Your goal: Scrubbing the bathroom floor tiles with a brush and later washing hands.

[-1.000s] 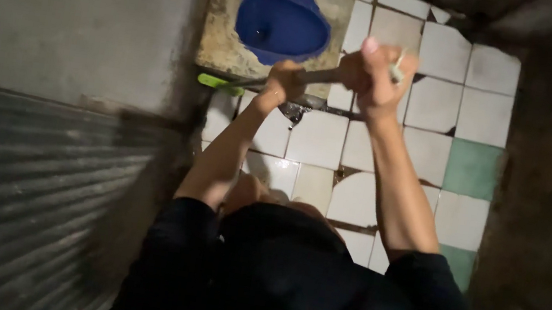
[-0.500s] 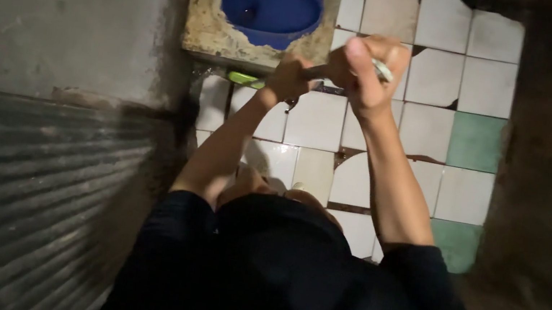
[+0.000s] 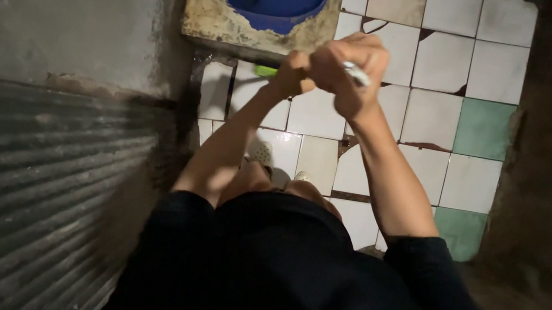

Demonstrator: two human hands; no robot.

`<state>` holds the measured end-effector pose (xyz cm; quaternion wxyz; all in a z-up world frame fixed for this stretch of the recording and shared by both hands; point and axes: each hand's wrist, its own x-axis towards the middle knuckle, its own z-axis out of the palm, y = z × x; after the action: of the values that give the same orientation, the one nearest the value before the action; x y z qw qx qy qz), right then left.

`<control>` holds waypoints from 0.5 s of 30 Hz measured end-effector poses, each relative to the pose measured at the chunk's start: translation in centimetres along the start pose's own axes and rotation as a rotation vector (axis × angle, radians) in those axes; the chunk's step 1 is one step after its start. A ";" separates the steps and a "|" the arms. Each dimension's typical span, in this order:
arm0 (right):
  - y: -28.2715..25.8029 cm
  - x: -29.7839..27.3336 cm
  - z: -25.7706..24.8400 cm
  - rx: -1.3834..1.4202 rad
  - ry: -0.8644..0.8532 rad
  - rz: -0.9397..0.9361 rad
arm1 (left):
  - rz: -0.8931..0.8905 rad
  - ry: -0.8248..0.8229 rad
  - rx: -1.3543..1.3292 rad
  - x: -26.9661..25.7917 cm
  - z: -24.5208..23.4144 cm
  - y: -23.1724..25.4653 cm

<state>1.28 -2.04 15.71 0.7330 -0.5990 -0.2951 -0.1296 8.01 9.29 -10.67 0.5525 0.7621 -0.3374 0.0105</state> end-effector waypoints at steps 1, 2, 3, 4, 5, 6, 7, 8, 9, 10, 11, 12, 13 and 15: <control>-1.4 0.3 0.1 -0.003 0.001 -0.004 | 0.005 -0.002 0.001 0.1 -0.7 0.1; -2.7 0.7 0.1 -0.028 0.062 0.031 | -0.016 -0.037 0.106 0.2 -1.4 0.2; -4.1 0.8 0.2 -0.054 0.126 0.069 | -0.038 -0.076 0.209 0.1 -2.0 0.3; -4.6 1.1 0.4 -0.057 0.131 0.068 | -0.035 -0.080 0.206 0.6 -2.3 0.9; -5.1 1.2 0.4 -0.038 0.137 0.104 | 0.048 -0.047 0.177 0.9 -2.4 1.7; -5.7 1.4 0.5 -0.018 0.144 0.139 | 0.130 -0.013 0.147 1.2 -2.4 2.4; -5.2 1.2 0.5 -0.018 0.144 0.138 | 0.131 -0.013 0.147 1.1 -2.3 2.3; -4.8 1.1 0.5 -0.073 0.126 0.113 | -0.030 -0.073 0.090 0.9 -2.2 2.2; -4.4 0.8 0.4 -0.127 0.110 0.091 | -0.193 -0.135 0.030 0.7 -1.9 2.3; -4.0 0.7 0.7 -0.128 0.111 0.094 | -0.195 -0.136 0.029 0.5 -2.3 2.6; -3.5 0.6 1.1 -0.067 0.102 0.102 | -0.049 -0.086 0.046 0.4 -2.7 3.0; -3.0 0.5 1.4 -0.005 0.094 0.109 | 0.097 -0.036 0.063 0.2 -3.1 3.3; -2.7 0.3 1.7 -0.005 0.095 0.112 | 0.094 -0.037 0.061 -0.3 -2.9 2.6; -2.0 0.1 2.2 -0.064 0.047 0.150 | 0.052 -0.022 0.025 -1.1 -2.6 1.1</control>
<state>-0.34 -0.45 17.57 0.7277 -0.6394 -0.2281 -0.0978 7.47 11.87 -9.21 0.5386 0.7600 -0.3632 0.0207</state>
